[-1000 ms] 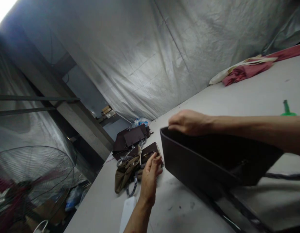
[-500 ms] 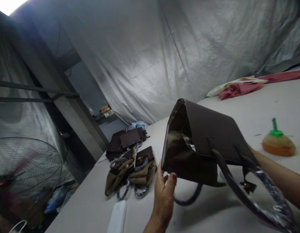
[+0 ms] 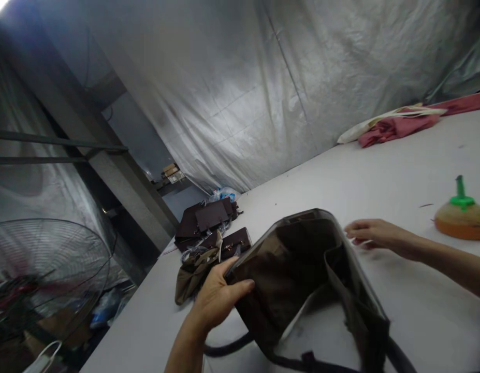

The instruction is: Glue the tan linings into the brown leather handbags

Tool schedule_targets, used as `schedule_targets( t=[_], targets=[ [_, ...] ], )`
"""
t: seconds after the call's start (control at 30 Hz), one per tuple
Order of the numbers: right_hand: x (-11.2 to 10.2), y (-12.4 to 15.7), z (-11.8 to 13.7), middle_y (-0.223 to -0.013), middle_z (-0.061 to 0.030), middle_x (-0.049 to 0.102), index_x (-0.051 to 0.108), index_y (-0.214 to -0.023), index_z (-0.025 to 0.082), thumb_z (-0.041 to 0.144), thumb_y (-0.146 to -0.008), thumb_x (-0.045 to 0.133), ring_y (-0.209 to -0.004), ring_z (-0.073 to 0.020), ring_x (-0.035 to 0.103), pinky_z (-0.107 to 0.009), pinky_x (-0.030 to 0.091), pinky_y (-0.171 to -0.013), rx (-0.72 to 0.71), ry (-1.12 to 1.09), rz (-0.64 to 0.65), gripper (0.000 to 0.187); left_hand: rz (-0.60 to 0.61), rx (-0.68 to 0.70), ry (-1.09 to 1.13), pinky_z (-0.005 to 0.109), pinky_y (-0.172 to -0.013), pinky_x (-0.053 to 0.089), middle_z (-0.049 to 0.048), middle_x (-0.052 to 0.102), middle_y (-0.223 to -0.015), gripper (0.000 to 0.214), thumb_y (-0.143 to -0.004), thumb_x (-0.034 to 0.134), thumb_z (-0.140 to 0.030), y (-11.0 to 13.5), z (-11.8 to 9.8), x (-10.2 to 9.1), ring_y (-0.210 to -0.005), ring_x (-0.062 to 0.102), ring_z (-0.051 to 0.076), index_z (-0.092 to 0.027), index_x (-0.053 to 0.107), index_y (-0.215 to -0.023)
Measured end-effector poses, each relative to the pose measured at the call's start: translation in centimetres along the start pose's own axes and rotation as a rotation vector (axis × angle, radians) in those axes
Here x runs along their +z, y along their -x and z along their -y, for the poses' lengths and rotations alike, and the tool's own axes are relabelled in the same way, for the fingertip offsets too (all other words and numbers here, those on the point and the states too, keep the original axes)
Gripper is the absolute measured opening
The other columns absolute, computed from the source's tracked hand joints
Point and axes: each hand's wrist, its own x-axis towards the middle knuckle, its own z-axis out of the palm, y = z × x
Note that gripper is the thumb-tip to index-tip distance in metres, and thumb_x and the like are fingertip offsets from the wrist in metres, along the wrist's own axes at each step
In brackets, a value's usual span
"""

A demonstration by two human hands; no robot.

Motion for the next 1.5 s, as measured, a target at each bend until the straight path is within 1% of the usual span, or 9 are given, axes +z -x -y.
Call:
schedule_targets(
  t=[0.1,0.23,0.4,0.57,0.77,0.9,1.13,1.37,1.5],
  targets=[
    [-1.9,-1.6,0.7,-0.106,-0.0278,0.066,0.063,-0.094,0.019,0.035,-0.089,0.048,-0.091,-0.0264,0.064,-0.037,0.047,-0.072,0.198,-0.265,0.001,0.023,-0.108,-0.027,-0.014,0.028,-0.078,0.052,0.0044,0.075,-0.093,0.036,-0.071,0.076,-0.023,-0.5,2.3,-0.7,-0.085,0.068,0.021,-0.017,0.072,-0.106],
    [-4.1,-3.0,7.0,-0.101,-0.0170,0.069,0.065,-0.097,0.017,0.035,-0.084,0.055,-0.089,-0.0222,0.061,-0.036,0.045,-0.076,0.092,-0.337,-0.107,0.024,-0.216,0.023,-0.091,0.027,-0.074,0.051,0.0052,0.075,-0.089,0.033,-0.075,0.075,-0.033,-1.0,4.0,0.0,-0.081,0.067,0.020,-0.015,0.072,-0.103],
    [-2.6,-2.5,15.6,-0.091,-0.0053,0.068,0.071,-0.091,0.020,0.041,-0.085,0.058,-0.084,-0.0187,0.059,-0.032,0.044,-0.077,-0.414,-0.165,0.163,0.025,-0.282,0.075,-0.111,0.023,-0.074,0.050,0.0034,0.074,-0.090,0.035,-0.074,0.077,-0.033,-0.8,2.9,0.9,-0.082,0.066,0.017,-0.018,0.073,-0.104],
    [1.0,-3.0,19.6,-0.090,-0.0063,0.064,0.074,-0.089,0.020,0.020,-0.084,0.057,-0.092,-0.0199,0.053,-0.033,0.040,-0.082,-0.842,0.145,0.401,0.018,-0.305,0.076,-0.101,0.023,-0.072,0.049,0.0031,0.074,-0.088,0.032,-0.073,0.077,-0.030,-0.6,2.4,1.2,-0.079,0.065,0.016,-0.017,0.074,-0.102],
    [3.5,-3.5,20.7,-0.087,-0.0045,0.061,0.072,-0.079,0.019,0.015,-0.078,0.066,-0.091,-0.0196,0.048,-0.030,0.037,-0.079,-0.902,0.288,0.512,0.007,-0.308,0.145,-0.171,0.022,-0.077,0.048,0.0015,0.074,-0.093,0.030,-0.077,0.075,-0.031,-0.6,3.1,1.0,-0.084,0.064,0.016,-0.020,0.074,-0.105],
    [4.3,-3.4,20.7,-0.086,-0.0054,0.060,0.066,-0.071,0.016,0.017,-0.082,0.065,-0.089,-0.0184,0.047,-0.029,0.036,-0.076,-0.898,0.291,0.467,0.010,-0.296,0.149,-0.156,0.023,-0.076,0.048,0.0023,0.074,-0.093,0.032,-0.079,0.073,-0.035,-0.6,3.5,1.0,-0.083,0.064,0.016,-0.020,0.073,-0.107],
    [4.8,-3.3,20.9,-0.087,-0.0089,0.061,0.063,-0.068,0.014,0.020,-0.087,0.057,-0.084,-0.0190,0.045,-0.034,0.029,-0.069,-0.873,0.552,0.346,0.021,-0.274,0.140,-0.123,0.026,-0.080,0.050,0.0057,0.074,-0.104,0.032,-0.084,0.069,-0.036,-0.6,3.2,1.8,-0.095,0.066,0.021,-0.019,0.073,-0.111],
    [4.7,-2.9,20.6,-0.087,-0.0093,0.061,0.063,-0.068,0.014,0.024,-0.084,0.057,-0.088,-0.0217,0.045,-0.036,0.024,-0.066,-0.853,0.590,0.268,0.020,-0.445,0.184,-0.251,0.025,-0.074,0.047,0.0025,0.075,-0.084,0.024,-0.083,0.067,-0.037,-1.3,2.0,3.3,-0.081,0.065,0.019,-0.018,0.079,-0.090],
    [3.3,-3.3,19.5,-0.091,-0.0072,0.063,0.064,-0.065,0.016,0.023,-0.079,0.063,-0.093,-0.0216,0.045,-0.035,0.024,-0.071,-0.790,0.553,0.384,0.016,-0.530,0.175,-0.293,0.024,-0.068,0.044,0.0016,0.072,-0.075,0.025,-0.084,0.064,-0.037,-1.7,2.0,3.3,-0.074,0.061,0.017,-0.017,0.078,-0.084]
  ],
)
